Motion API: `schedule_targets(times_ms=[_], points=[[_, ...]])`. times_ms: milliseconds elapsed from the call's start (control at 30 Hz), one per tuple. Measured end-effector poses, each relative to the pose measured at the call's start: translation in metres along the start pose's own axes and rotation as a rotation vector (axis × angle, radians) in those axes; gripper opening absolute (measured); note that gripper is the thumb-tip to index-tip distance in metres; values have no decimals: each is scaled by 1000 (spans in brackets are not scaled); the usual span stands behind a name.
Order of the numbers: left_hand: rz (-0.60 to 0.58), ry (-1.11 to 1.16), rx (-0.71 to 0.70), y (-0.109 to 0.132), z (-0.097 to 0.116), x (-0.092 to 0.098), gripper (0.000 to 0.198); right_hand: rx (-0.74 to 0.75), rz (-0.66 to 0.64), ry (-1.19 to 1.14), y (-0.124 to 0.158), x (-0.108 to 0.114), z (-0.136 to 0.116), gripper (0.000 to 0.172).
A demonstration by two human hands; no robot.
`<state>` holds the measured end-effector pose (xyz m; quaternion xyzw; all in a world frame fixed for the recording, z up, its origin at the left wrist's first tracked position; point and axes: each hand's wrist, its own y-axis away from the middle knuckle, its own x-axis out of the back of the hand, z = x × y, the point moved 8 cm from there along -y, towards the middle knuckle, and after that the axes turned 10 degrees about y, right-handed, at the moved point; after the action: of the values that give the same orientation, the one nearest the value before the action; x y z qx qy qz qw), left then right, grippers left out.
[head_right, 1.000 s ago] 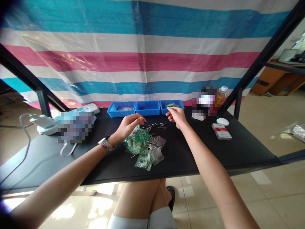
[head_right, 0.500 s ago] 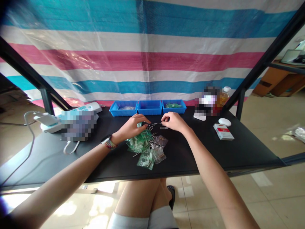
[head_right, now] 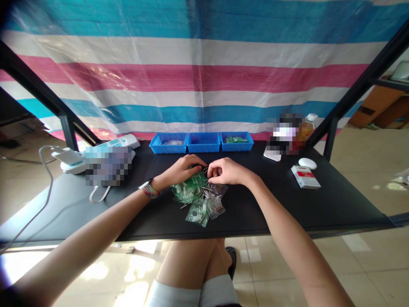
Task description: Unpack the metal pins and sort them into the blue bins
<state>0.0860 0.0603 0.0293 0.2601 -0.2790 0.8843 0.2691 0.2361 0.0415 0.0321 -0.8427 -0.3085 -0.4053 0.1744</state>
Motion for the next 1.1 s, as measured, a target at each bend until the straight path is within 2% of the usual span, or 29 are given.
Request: schedule_targets(times_ms=[67,167,267,400,533,633,767,900,1000,1100], points=[[45,55,66,0,-4,5,28,-3,-97,5,4,-6,-7,17],[106,69,123,0,-7,11,26,-82,-221,99,11,-9,-3,23],[112,-6,83,-2,-1,12,24,-196,-270,200,16,-4,7,31],[105,-143,-9,-3,11,11,23,-251,-306,261,19,-2,10,32],[71,-225,-81,6,18,12,23,-261,-312,252,20,-1,10,37],[91,-217,-87,16,16,18,22,-259,-312,241,21,0,10,39],[128,-198,-69,23,8,24,21,-266,-322,249,20,0,13,28],[155,-214,-81,24,10,27,20,-250,-348,228,22,3,17,13],[178,-222,-105,26,18,30,22,-181,-301,133,21,11,14,10],[209,-224,-137,29,25,31,25,-97,-193,-101,16,18,6,14]])
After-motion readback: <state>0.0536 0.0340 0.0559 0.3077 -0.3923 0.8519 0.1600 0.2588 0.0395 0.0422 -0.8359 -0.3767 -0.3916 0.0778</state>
